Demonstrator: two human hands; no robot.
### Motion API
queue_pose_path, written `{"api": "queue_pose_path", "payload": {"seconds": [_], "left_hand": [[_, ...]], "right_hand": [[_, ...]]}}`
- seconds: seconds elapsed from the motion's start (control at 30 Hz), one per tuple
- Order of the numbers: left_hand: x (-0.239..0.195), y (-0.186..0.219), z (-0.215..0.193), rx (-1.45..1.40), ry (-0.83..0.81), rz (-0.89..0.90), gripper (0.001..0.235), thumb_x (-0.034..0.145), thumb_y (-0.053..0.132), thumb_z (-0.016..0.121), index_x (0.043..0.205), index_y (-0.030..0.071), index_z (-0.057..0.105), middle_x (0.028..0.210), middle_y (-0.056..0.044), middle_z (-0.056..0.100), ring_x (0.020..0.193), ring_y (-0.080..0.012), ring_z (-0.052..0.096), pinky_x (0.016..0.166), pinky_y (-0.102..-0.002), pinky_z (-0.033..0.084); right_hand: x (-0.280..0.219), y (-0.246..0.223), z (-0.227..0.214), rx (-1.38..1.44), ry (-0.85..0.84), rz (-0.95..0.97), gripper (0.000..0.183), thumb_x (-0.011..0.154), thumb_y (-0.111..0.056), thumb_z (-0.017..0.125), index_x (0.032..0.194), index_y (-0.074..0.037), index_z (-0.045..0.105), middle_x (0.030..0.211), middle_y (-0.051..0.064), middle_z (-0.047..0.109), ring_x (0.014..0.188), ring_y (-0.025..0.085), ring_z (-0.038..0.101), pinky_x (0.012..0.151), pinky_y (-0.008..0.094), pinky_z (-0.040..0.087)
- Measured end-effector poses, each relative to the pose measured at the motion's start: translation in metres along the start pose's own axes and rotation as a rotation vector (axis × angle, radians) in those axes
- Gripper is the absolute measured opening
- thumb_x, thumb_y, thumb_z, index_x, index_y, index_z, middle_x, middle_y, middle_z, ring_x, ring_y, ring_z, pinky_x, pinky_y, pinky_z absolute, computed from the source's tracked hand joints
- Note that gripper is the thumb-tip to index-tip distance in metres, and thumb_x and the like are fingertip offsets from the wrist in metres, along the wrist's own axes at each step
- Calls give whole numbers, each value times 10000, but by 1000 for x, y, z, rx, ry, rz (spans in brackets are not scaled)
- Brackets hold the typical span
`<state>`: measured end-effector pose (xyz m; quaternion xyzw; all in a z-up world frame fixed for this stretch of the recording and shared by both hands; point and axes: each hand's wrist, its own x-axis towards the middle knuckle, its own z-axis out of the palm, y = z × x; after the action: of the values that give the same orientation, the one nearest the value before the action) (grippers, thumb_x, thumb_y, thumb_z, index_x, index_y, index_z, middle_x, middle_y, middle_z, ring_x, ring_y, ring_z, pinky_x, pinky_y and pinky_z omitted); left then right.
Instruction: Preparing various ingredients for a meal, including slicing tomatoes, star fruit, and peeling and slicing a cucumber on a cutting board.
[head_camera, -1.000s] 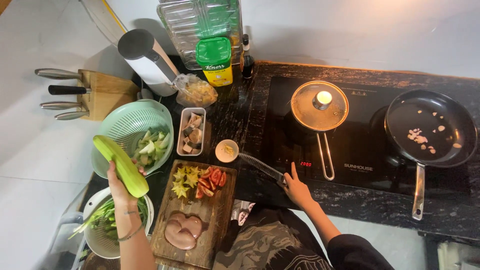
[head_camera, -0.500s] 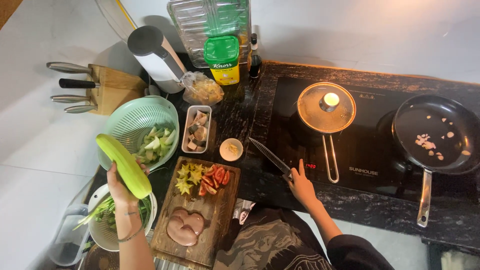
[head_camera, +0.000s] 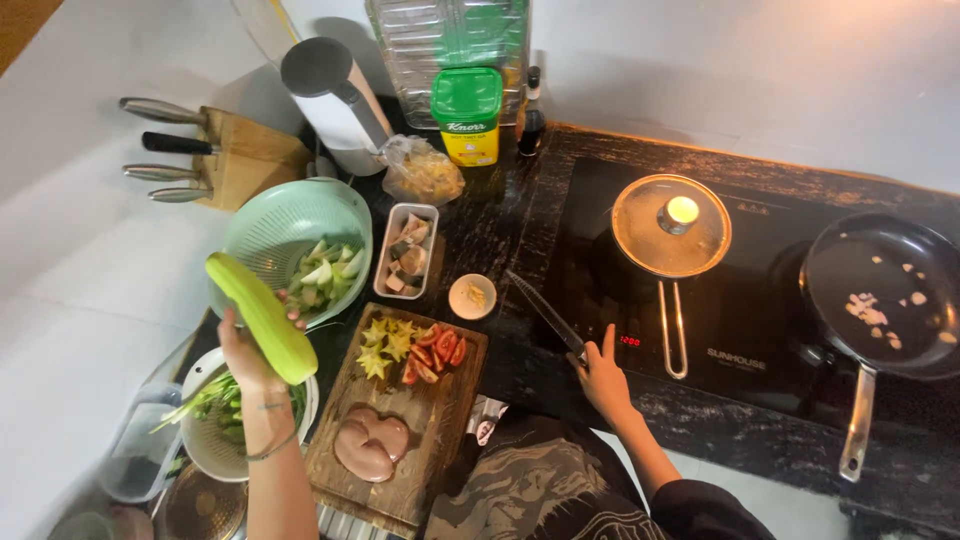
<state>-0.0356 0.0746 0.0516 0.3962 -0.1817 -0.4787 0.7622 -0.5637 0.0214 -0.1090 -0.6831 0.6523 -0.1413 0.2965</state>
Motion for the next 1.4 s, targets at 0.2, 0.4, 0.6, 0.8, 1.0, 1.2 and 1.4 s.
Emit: {"api": "queue_pose_path", "payload": {"seconds": [0.2,0.4,0.6,0.8,1.0,1.2,1.4], "left_hand": [[25,-18,-25,-149,96,24,609,1016,500,415,1395,47,561,1165,-148,633,898,-277,633,787,-405,555],[57,-36,-14,-410,-100,57,455,1004,402,645,1216,2,595,1067,-134,638,898,-239,644,802,-364,573],[85,-58,-6,-527,253,-54,553,1021,488,320,1070,-12,551,887,-177,625,814,-317,653,734,-472,586],[100,-73,-33,-409,130,65,625,1072,513,245,1092,-45,528,891,-226,622,798,-347,650,728,-479,578],[100,-76,-42,-495,323,-93,598,1082,522,289,1132,-22,532,893,-201,616,772,-327,647,704,-474,590],[99,-82,-44,-555,363,-98,484,1093,487,358,1200,32,484,944,-160,605,809,-303,638,711,-456,592],[89,-85,-28,-519,322,-94,523,1099,511,377,1220,12,477,938,-173,572,812,-306,636,705,-449,603]], "right_hand": [[0,-39,-2,68,248,-313,259,880,-231,660,1014,-55,525,1537,375,393,757,538,667,567,499,562],[-23,-187,-14,502,-267,-123,280,998,-275,596,1148,-38,590,682,177,645,605,395,591,556,459,493],[-35,-267,16,445,-312,-723,287,1042,-245,582,1088,38,587,836,244,702,762,405,710,652,436,529],[-30,-289,35,270,-365,-676,295,1022,-275,584,1012,21,588,781,260,691,763,451,680,658,494,507],[-32,-291,35,284,-341,-715,301,1022,-262,575,1032,39,577,712,259,670,676,425,673,574,470,503],[-29,-297,39,250,-375,-688,346,1026,-252,552,1099,85,528,637,248,630,570,403,643,508,451,480],[-14,-295,55,244,-342,-727,380,1029,-280,548,1062,98,535,642,242,646,568,405,651,485,456,479]]}}
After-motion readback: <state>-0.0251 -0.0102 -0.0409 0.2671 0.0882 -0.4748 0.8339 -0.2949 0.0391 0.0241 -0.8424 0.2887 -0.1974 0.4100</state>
